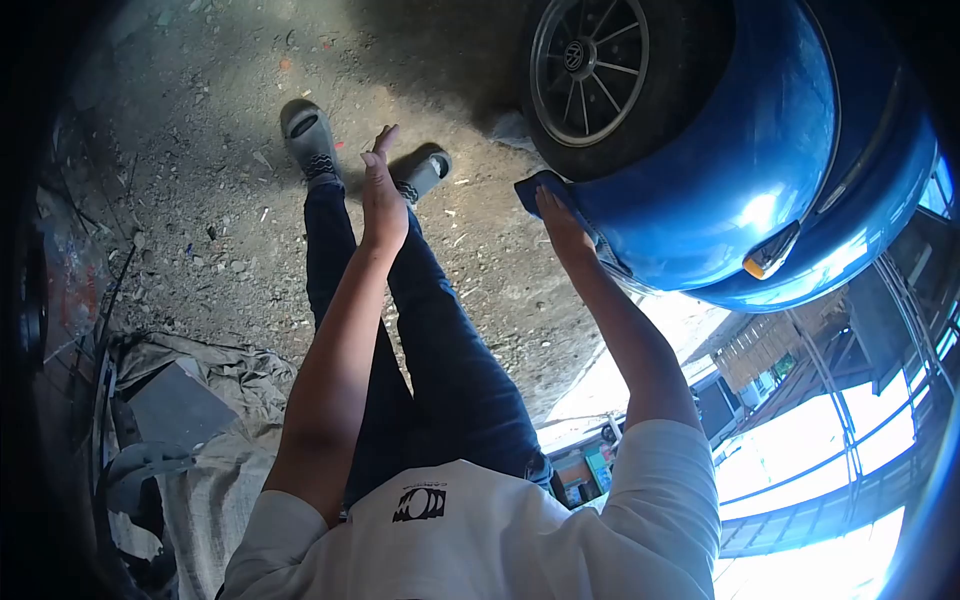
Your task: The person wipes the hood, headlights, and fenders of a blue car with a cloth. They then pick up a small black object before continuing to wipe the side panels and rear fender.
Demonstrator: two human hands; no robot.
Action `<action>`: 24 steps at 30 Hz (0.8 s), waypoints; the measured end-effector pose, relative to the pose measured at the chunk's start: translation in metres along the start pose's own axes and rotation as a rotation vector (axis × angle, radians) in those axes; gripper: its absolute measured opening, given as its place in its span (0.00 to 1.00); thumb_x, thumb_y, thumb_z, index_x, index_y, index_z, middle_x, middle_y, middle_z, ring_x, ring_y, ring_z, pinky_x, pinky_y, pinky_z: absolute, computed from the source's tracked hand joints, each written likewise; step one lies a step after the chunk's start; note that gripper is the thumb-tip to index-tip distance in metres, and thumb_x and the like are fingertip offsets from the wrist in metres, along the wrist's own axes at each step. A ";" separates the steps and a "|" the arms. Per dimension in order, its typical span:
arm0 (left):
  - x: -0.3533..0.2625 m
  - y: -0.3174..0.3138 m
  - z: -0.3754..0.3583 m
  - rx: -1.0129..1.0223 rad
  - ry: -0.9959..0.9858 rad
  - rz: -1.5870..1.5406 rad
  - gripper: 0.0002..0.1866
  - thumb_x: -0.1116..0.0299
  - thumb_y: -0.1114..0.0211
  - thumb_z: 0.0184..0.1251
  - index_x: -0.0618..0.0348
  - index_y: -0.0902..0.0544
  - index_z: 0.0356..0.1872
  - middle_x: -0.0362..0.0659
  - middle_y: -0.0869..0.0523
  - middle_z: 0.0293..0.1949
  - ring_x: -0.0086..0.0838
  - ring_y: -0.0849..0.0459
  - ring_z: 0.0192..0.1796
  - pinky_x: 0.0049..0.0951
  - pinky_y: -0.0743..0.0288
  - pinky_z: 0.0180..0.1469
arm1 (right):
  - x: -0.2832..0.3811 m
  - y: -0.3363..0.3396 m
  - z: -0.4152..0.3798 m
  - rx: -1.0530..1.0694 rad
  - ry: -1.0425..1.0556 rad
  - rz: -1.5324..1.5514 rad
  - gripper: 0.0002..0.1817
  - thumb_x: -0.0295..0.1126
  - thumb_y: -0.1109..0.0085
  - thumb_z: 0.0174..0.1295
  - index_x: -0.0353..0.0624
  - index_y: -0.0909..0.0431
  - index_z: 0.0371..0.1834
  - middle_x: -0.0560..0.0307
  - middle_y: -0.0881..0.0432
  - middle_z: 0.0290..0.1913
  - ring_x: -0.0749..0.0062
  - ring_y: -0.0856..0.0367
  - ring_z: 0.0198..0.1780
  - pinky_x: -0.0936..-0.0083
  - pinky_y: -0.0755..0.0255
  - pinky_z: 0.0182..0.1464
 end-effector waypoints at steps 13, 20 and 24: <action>-0.011 -0.064 -0.002 0.140 -0.046 0.121 0.50 0.31 0.75 0.88 0.70 0.30 0.80 0.63 0.28 0.80 0.49 0.33 0.84 0.43 0.46 0.86 | -0.218 0.059 -0.196 -0.471 -1.350 0.531 0.50 0.67 0.60 0.81 0.36 0.50 0.91 0.33 0.52 0.91 0.35 0.60 0.92 0.34 0.69 0.88; 0.004 -0.097 -0.014 0.252 0.046 0.136 0.52 0.27 0.74 0.86 0.68 0.32 0.82 0.64 0.29 0.81 0.48 0.33 0.84 0.43 0.48 0.87 | -0.047 0.000 -0.147 -0.318 -1.845 0.652 0.55 0.67 0.65 0.81 0.34 0.76 0.90 0.27 0.77 0.91 0.23 0.80 0.90 0.27 0.80 0.86; 0.009 -0.094 -0.013 0.307 0.089 0.108 0.46 0.34 0.70 0.90 0.69 0.30 0.80 0.62 0.25 0.78 0.48 0.27 0.81 0.41 0.38 0.83 | -0.029 -0.032 -0.151 -0.190 -1.809 0.881 0.54 0.70 0.75 0.79 0.36 0.66 0.92 0.24 0.72 0.90 0.23 0.78 0.90 0.28 0.84 0.86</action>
Point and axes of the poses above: each hand's wrist, its own z-axis towards the middle knuckle, its own y-axis out of the back of the hand, x = y × z, the point moved 9 cm from there along z, towards the middle knuckle
